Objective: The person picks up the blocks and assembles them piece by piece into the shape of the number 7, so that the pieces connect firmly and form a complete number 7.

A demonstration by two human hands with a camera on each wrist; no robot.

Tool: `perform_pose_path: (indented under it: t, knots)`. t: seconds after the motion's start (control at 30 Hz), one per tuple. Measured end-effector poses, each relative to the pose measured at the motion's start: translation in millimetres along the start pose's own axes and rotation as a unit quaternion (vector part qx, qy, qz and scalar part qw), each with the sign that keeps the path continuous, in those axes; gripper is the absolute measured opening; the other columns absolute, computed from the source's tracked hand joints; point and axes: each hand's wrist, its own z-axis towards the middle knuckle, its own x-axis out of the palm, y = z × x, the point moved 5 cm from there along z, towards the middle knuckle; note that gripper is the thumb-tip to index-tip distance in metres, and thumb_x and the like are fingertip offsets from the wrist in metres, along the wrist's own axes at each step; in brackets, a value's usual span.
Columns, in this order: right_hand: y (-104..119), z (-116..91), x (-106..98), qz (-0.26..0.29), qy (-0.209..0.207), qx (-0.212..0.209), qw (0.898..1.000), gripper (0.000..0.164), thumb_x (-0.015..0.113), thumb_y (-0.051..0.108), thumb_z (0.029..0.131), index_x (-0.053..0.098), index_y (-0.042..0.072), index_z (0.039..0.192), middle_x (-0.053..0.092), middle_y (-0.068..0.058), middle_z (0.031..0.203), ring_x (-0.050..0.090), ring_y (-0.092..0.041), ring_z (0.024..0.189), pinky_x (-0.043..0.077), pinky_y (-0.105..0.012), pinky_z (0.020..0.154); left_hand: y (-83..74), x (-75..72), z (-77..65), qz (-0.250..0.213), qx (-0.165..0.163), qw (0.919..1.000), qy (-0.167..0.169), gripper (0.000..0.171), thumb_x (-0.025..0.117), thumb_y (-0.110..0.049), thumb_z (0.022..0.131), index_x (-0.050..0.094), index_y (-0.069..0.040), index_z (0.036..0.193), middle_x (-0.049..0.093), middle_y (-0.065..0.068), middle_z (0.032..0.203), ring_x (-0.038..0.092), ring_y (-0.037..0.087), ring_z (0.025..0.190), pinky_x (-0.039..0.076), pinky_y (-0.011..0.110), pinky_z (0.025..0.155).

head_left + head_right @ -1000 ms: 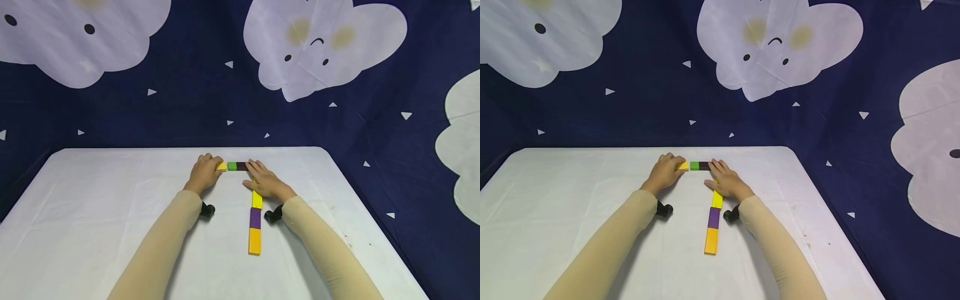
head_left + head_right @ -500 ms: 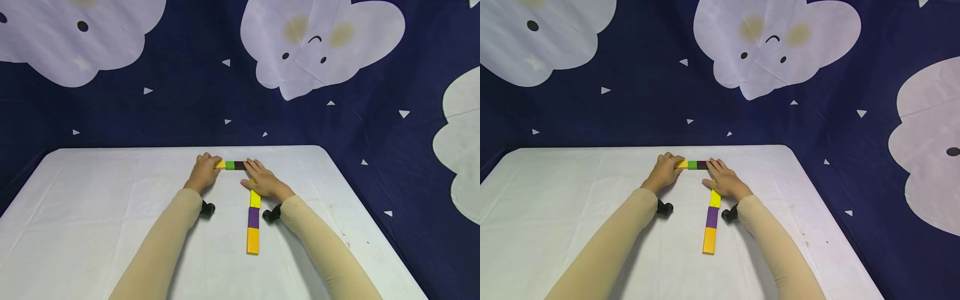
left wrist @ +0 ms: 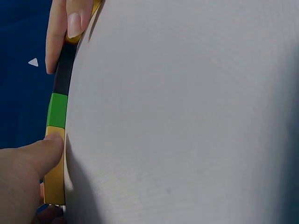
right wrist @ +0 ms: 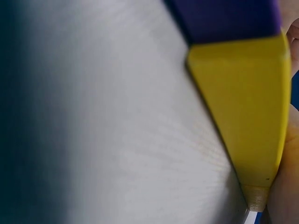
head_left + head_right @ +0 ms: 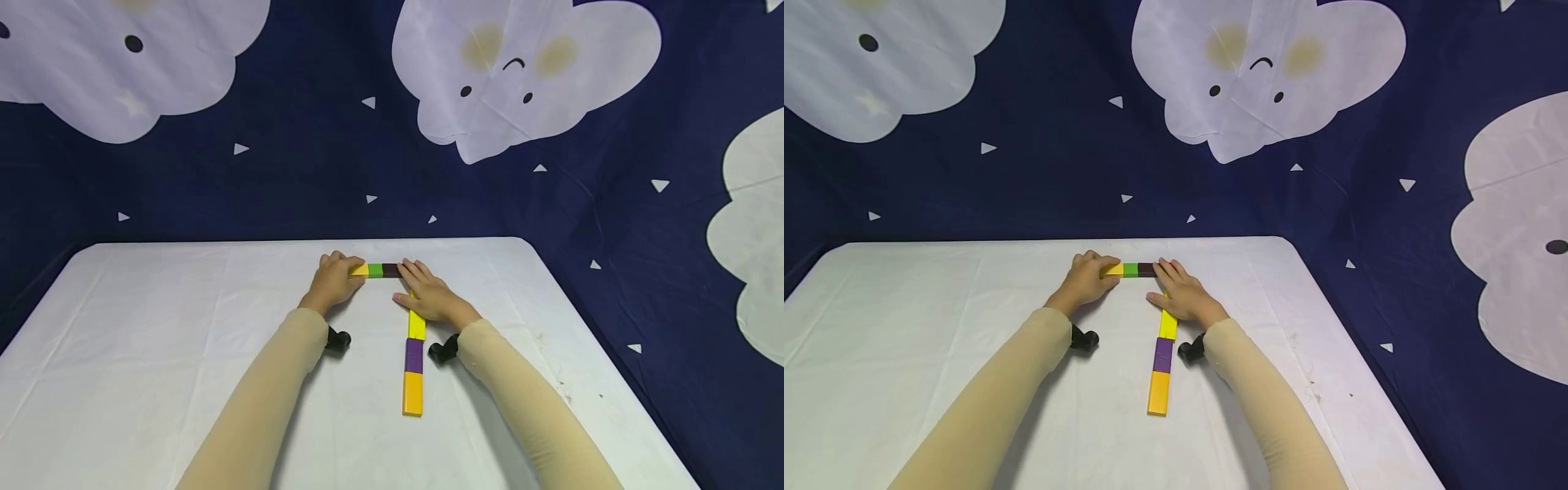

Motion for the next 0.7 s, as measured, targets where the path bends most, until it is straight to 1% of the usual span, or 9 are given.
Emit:
perform_pose_path:
  t: [0.37,0.43,0.53,0.7]
  knots:
    - [0.9,-0.3,-0.7,0.005,0.001,0.002,1.0,0.078,0.036,0.059,0.102,0.001,0.022,0.161,-0.003,0.002,0.169,-0.005,-0.024,0.156,0.015,-0.055,0.122,-0.7,0.5,1.2,0.015,0.009,0.9998,-0.005,0.045,0.064,-0.029,0.096,0.058,-0.02,0.14,0.055,0.014,0.128,0.044,0.032,0.117,0.038,0.045,0.101]
    - [1.3,-0.4,-1.2,0.006,0.002,0.002,1.0,0.078,0.036,0.059,0.102,0.001,0.022,0.161,-0.002,0.002,0.169,-0.005,-0.023,0.156,0.015,-0.055,0.122,-0.5,0.8,1.5,0.011,0.011,0.9999,-0.004,0.045,0.064,-0.03,0.096,0.058,-0.02,0.14,0.055,0.014,0.129,0.043,0.032,0.116,0.037,0.044,0.101]
    - [2.2,-0.5,-1.7,0.014,0.0,-0.001,1.0,0.078,0.037,0.058,0.102,0.003,0.021,0.161,-0.001,0.001,0.169,-0.004,-0.024,0.156,0.015,-0.055,0.122,1.4,1.1,1.1,-0.003,0.005,1.0,0.0,0.047,0.064,-0.03,0.096,0.056,-0.019,0.142,0.053,0.015,0.131,0.042,0.032,0.118,0.036,0.045,0.102]
    - [0.2,-0.5,-0.7,0.013,-0.001,-0.003,1.0,0.079,0.037,0.059,0.101,0.004,0.02,0.161,-0.001,0.001,0.169,-0.004,-0.025,0.156,0.015,-0.055,0.122,4.7,2.3,-0.3,-0.032,-0.011,0.9994,0.006,0.053,0.064,-0.031,0.096,0.051,-0.021,0.146,0.045,0.016,0.14,0.038,0.033,0.126,0.035,0.048,0.108]
